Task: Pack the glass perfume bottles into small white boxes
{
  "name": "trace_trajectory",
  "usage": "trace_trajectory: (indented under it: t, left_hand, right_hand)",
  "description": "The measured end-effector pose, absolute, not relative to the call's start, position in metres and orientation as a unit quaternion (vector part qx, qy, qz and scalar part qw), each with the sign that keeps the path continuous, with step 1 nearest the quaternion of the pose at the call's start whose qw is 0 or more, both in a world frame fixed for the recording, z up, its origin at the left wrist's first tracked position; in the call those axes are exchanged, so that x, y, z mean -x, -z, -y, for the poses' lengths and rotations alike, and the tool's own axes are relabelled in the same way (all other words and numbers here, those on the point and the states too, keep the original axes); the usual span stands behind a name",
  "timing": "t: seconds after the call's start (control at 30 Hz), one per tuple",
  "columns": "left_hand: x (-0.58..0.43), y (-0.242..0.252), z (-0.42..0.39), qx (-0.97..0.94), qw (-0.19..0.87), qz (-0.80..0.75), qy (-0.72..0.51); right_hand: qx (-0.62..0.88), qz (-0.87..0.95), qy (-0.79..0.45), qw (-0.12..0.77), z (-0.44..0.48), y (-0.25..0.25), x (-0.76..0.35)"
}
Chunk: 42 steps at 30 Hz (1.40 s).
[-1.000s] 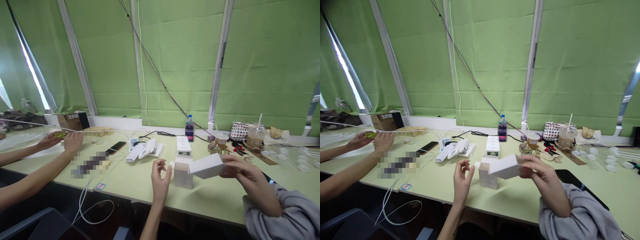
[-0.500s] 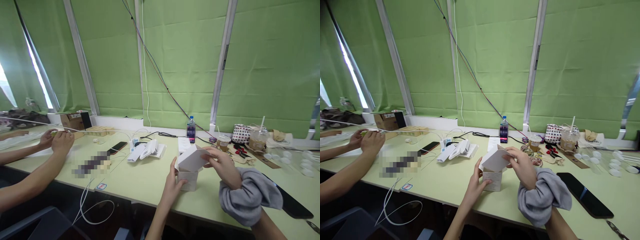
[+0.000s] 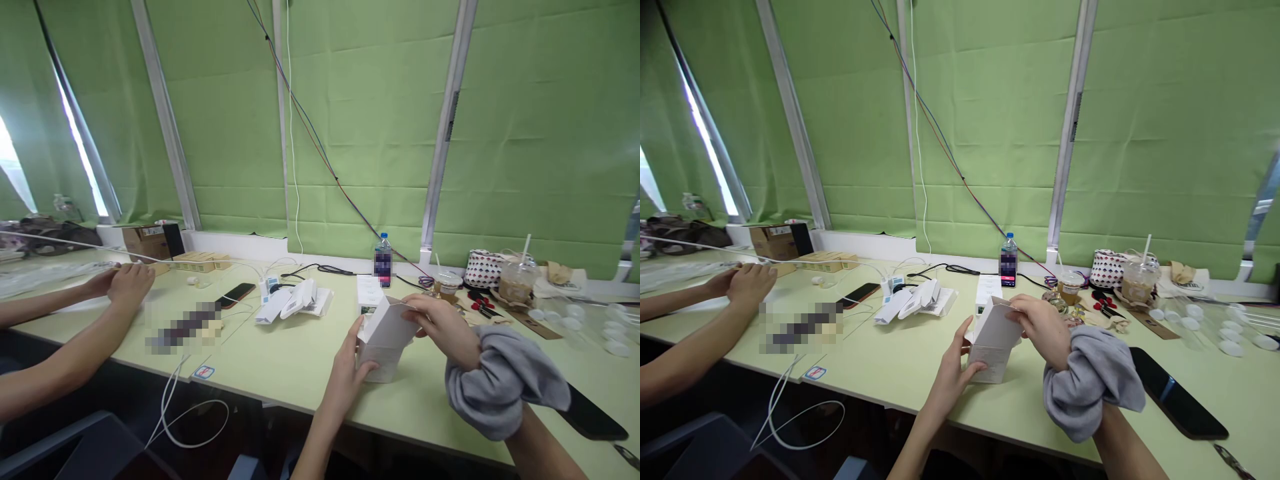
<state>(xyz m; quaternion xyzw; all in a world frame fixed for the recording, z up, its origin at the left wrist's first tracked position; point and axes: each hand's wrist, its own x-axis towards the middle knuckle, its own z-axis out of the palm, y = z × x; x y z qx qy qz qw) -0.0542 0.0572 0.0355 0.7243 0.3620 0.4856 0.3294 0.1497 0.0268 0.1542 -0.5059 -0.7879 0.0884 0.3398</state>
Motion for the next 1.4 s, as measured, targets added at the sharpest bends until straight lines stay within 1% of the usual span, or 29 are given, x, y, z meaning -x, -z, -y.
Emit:
trace_trajectory:
  t: [0.23,0.47,0.7,0.93,1.07,1.13,1.3,1.4]
  left_hand:
    - [0.054,-0.036,-0.057,-0.73,0.323,-0.351,-0.49]
    - [0.054,-0.032,-0.058,-0.725,0.34,-0.35,-0.487]
    - [0.056,-0.032,-0.058,-0.72,0.341,-0.348,-0.495]
    - [0.061,-0.035,-0.058,-0.741,0.326,-0.324,-0.49]
    - [0.067,-0.047,-0.055,-0.74,0.383,-0.298,-0.466]
    - [0.067,-0.052,-0.055,-0.725,0.402,-0.294,-0.476]
    - [0.058,-0.051,-0.064,-0.663,0.404,-0.334,-0.534]
    - [0.056,-0.047,-0.069,-0.651,0.417,-0.338,-0.537]
  right_hand:
    - [0.496,0.827,0.005,0.266,-0.031,-0.149,-0.136]
    - [0.525,0.827,0.06,0.193,-0.03,-0.117,-0.12]
    - [0.573,0.789,0.141,0.17,-0.021,-0.085,-0.109]
    - [0.543,0.788,0.221,0.19,-0.024,-0.034,-0.106]
    - [0.549,0.776,0.236,0.203,-0.031,-0.023,-0.101]
    - [0.554,0.77,0.237,0.209,-0.035,-0.019,-0.096]
    - [0.54,0.781,0.211,0.235,-0.039,-0.015,-0.096]
    - [0.511,0.789,0.14,0.31,-0.034,-0.026,-0.109]
